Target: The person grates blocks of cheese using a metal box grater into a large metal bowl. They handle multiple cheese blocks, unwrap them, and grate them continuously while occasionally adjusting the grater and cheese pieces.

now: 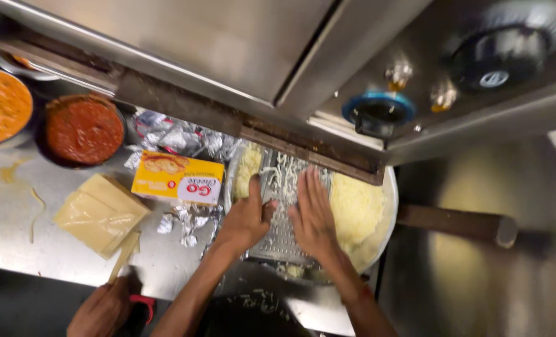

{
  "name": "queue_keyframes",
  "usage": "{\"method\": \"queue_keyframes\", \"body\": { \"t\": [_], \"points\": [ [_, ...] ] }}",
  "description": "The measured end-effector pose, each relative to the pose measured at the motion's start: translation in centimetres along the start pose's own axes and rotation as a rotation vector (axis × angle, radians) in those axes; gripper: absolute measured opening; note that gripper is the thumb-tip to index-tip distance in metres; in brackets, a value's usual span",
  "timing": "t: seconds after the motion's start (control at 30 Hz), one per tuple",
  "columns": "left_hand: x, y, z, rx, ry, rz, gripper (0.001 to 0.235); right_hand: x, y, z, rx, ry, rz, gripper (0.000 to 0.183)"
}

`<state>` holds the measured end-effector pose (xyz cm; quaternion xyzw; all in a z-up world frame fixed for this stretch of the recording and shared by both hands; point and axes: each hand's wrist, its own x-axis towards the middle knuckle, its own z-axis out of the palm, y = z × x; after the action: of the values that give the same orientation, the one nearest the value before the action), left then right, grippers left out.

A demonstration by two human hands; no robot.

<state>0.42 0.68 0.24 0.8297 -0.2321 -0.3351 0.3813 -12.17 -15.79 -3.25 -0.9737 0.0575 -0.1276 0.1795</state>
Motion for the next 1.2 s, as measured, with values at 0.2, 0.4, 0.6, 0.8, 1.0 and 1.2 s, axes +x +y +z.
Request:
{"method": "queue_keyframes", "body": {
  "t": [0.2,0.4,0.6,0.8,1.0,1.2],
  "points": [
    [0.7,0.2,-0.3,0.002,-0.004,0.011,0.071,4.5,1.2,-0.2,-0.083,0.095,0.07,0.056],
    [1.1,-0.4,0.4,0.007,0.033,0.052,0.072,8.0,6.7,1.4,-0.074,0.06,0.246,0.048],
    [-0.1,-0.4,0.6,0.0,0.082,0.024,0.067,5.5,2.2,0.0,-0.024,0.211,0.089,0.059],
    [-3.4,-1.6,1.0,-0.053,0.098,0.077,0.071,-6.0,-6.0,-1.7,0.001,0.054,0.055,0.065],
    [-5.0,-1.2,0.0,-0.036,0.038,0.105,0.074,-2.5,-7.6,-0.3,-0.124,0.147,0.265,0.064],
    [-3.9,-1.6,0.3,-0.039,-0.037,-0.006,0.068,2.8,-3.1,1.2,-0.162,0.134,0.429,0.067]
  ]
}}
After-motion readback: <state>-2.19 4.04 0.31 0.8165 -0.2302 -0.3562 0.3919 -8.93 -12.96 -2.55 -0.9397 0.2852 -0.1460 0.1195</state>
